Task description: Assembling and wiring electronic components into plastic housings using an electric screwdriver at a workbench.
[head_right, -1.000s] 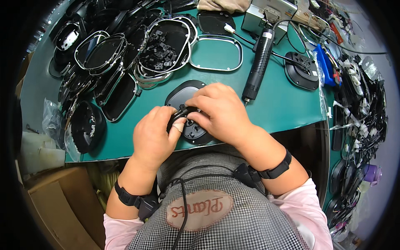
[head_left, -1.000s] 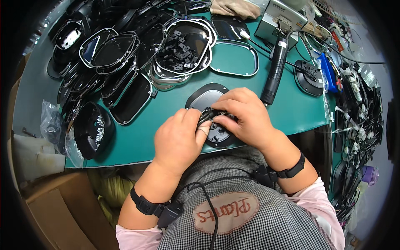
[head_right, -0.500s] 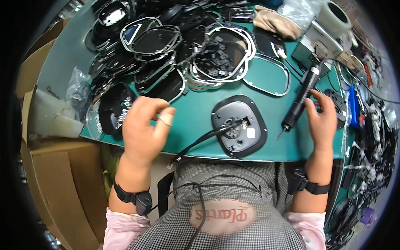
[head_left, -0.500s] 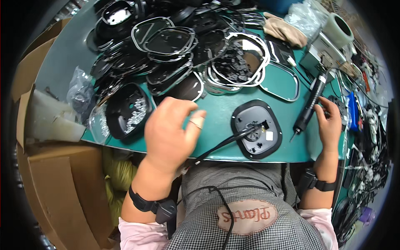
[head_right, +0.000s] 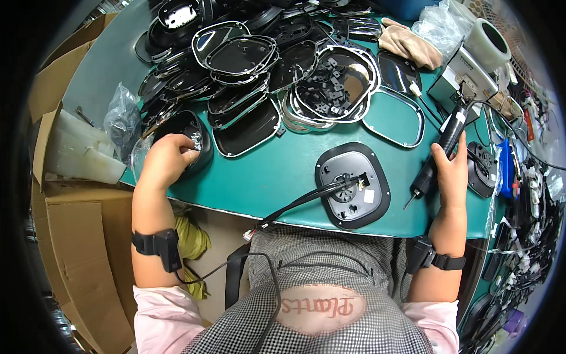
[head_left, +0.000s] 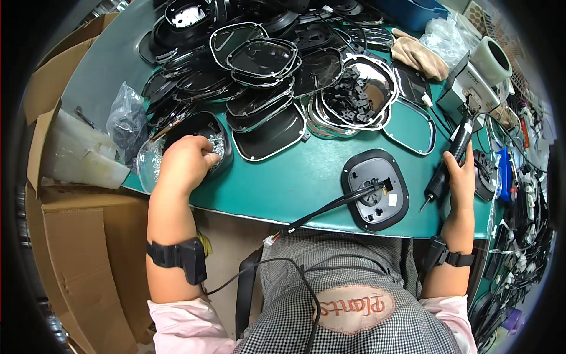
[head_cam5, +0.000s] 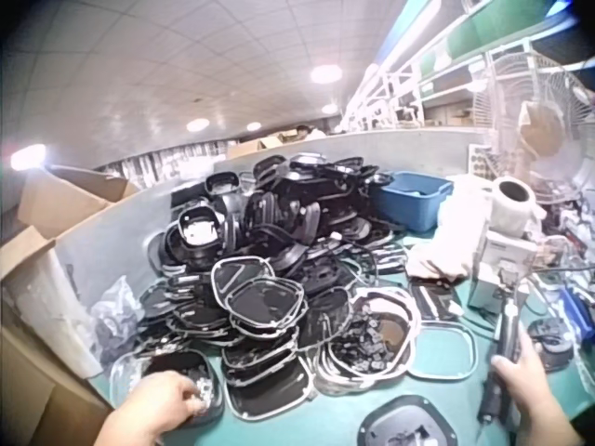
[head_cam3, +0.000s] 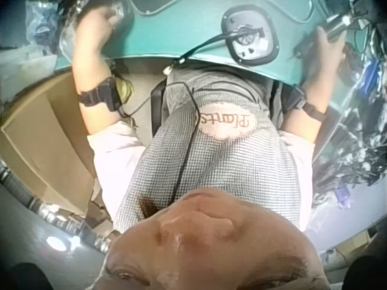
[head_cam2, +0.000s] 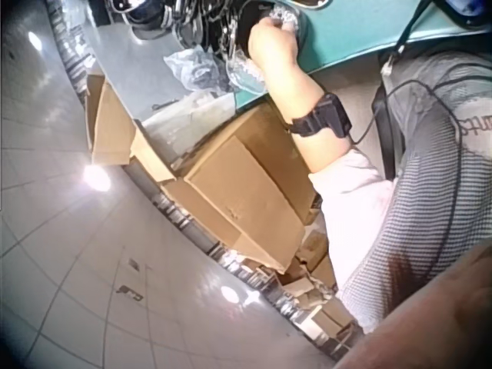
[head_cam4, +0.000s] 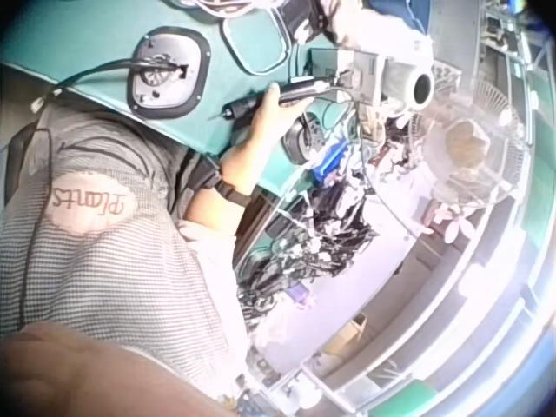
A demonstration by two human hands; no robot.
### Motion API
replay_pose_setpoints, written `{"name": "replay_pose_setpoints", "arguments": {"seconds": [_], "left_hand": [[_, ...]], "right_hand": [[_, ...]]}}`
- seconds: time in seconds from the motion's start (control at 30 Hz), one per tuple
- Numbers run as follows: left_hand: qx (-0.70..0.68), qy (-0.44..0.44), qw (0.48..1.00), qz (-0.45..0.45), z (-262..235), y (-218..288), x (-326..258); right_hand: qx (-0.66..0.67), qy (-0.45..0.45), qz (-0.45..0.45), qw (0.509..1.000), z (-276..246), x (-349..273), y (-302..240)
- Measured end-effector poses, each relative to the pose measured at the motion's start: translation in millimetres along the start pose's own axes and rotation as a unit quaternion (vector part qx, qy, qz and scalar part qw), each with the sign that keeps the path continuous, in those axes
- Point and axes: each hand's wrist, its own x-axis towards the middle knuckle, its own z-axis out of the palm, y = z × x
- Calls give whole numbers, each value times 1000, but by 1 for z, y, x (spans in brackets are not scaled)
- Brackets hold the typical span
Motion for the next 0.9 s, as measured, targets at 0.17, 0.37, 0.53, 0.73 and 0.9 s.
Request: {"name": "replay_pose_setpoints", "arguments": {"seconds": [0.17,0.37,0.53,0.73,0.9], "left_hand": [[-15,-114,993,-12,8,0,18],[-7,-88,996,26,5,-12,18],[-109,59,992,-7,-7,-7,7],[-576,-30,816,42,4,80,-40],[-780,-243,576,18,53,151,-80]], "right_hand": [[167,-2,-5,986,-11,-11,-13],[257,3,-40,966,-23,-24,-58],[357,10,-51,933,-33,-36,-80],[622,-83,-142,766,-28,-62,-124],[743,-184,-214,607,-3,-94,-161]]}}
